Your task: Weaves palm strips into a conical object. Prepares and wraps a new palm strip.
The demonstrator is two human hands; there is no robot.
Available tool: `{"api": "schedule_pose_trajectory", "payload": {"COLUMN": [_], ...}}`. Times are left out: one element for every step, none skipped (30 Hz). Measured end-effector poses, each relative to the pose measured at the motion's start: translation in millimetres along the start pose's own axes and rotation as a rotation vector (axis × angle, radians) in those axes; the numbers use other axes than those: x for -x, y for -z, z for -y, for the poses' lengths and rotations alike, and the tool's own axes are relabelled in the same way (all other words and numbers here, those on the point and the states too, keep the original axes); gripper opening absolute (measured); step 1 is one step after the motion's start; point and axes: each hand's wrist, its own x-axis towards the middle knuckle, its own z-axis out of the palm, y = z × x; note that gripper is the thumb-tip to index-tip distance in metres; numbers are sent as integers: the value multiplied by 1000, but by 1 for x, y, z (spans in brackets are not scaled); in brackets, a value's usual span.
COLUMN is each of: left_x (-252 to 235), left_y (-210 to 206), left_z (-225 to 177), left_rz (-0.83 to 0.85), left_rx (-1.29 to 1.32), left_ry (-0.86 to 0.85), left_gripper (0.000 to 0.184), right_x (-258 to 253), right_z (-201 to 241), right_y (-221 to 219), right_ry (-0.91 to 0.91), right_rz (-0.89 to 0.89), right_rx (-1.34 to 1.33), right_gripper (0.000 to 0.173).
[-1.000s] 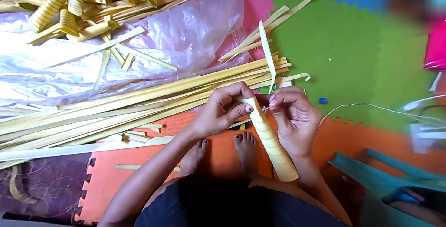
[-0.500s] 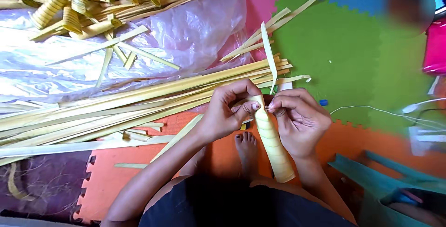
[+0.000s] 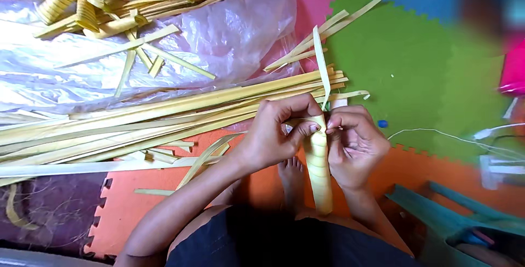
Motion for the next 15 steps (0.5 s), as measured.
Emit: {"api": "schedule_pose_trajectory", "payload": {"left_x": [1,1,1,1,1,0,-2,-3,-4,-3,-1,2,6,12,19], "left_y": [-1,-1,-1,-1,0,2,3,4,5,6,9,14,21,31,45], "left_z": [-1,-1,-1,0,0,0,0,-1,-2,-2,0,3,9,16,23], "left_rz": [-5,-8,-8,-3,13,30,41,45,46,50,53,62,77,105,129], "left_rx": [-11,-16,-16,-7,11,39,60,61,47,26,-1,-39,-107,-195,-273], "left_ry": [5,11,15,15,12,6,5,10,24,46,73,108,157,216,265], "left_gripper": [7,7,7,7,7,6,5,5,5,5,5,4,1,5,10], "right_x": [0,1,1,2,3,3,2,0,-2,-5,-8,-11,-12,-10,-4], "right_z": [1,1,0,-2,-3,-5,-5,-6,-7,-8,-12,-19,-30,-43,-57], "right_y": [0,0,0,1,2,3,4,4,5,6,7,7,3,-3,-12], "right_ry": [10,17,15,1,-27,-63,-95,-112,-113,-110,-108,-117,-133,-164,-226], "right_rz": [-3,-5,-8,-10,-4,0,3,10,24,53,96,157,220,275,336], "right_rx": [16,17,-1,-38,-90,-156,-210,-238,-243,-243,-256,-278,-294,-271,-188], "right_gripper": [9,9,9,9,10,10,11,12,12,11,11,11,12,12,10]}}
